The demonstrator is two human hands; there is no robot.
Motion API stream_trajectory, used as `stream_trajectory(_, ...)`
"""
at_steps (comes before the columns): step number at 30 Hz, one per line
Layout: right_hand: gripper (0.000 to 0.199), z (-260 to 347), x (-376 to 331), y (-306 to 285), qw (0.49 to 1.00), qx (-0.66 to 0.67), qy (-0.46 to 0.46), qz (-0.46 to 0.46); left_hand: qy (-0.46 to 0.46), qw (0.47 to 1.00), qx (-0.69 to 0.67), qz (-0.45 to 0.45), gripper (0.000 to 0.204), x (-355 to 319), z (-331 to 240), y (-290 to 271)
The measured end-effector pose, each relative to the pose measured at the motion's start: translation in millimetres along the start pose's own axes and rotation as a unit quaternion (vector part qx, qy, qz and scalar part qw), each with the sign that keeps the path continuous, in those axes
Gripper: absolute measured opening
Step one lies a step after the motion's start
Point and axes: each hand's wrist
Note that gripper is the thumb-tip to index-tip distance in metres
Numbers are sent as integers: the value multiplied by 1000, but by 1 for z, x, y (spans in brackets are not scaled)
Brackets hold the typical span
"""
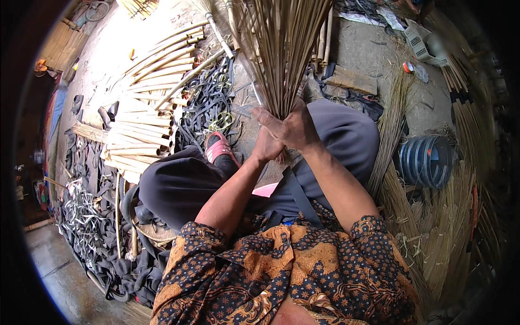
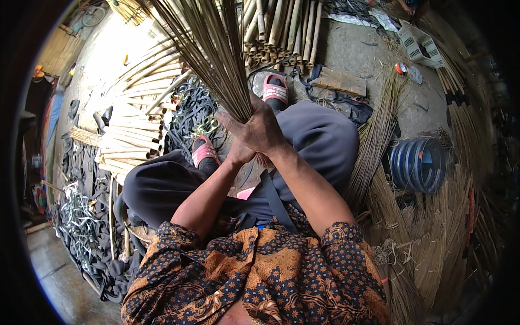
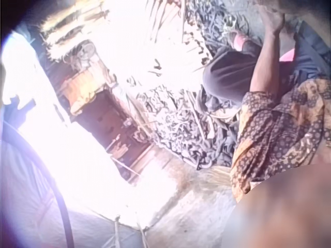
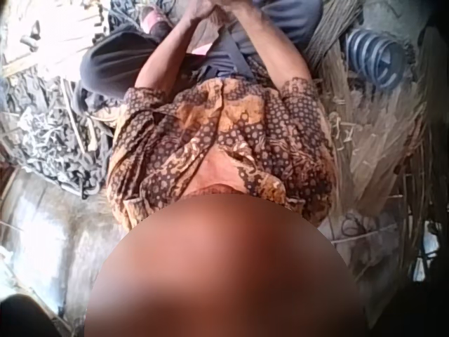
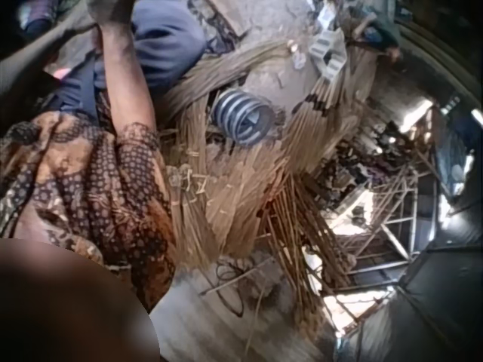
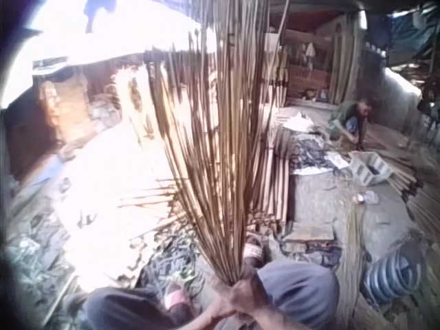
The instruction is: The person assembles a broom by bundling straw-like bristles, attaching them to a bamboo handle, and securing the joint with black rubber strips. The person repeatedly wraps and hammers the strips to tighten the connection, then sets the finished broom aside and begins a new one.
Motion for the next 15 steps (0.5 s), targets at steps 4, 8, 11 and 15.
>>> stream_trajectory(4,18,-2,2,3,996,64,63,-9,-23,998,-38,44,45,3,6,-4)
stream_trajectory(8,16,-6,6,12,999,5,23,-46,-20,999,-3,32,48,0,12,-4)
stream_trajectory(11,27,-12,4,9,999,-21,22,-12,-59,998,2,24,43,-6,20,2)
stream_trajectory(15,83,-33,-7,2,991,-109,47,56,-4,998,13,-64,25,-8,46,4)
Point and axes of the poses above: each hand's wrist, its own x-axis towards the middle knuckle, its own y-axis out of the palm, z = x × y, and after that the axes turned 9 degrees about z, right-handed
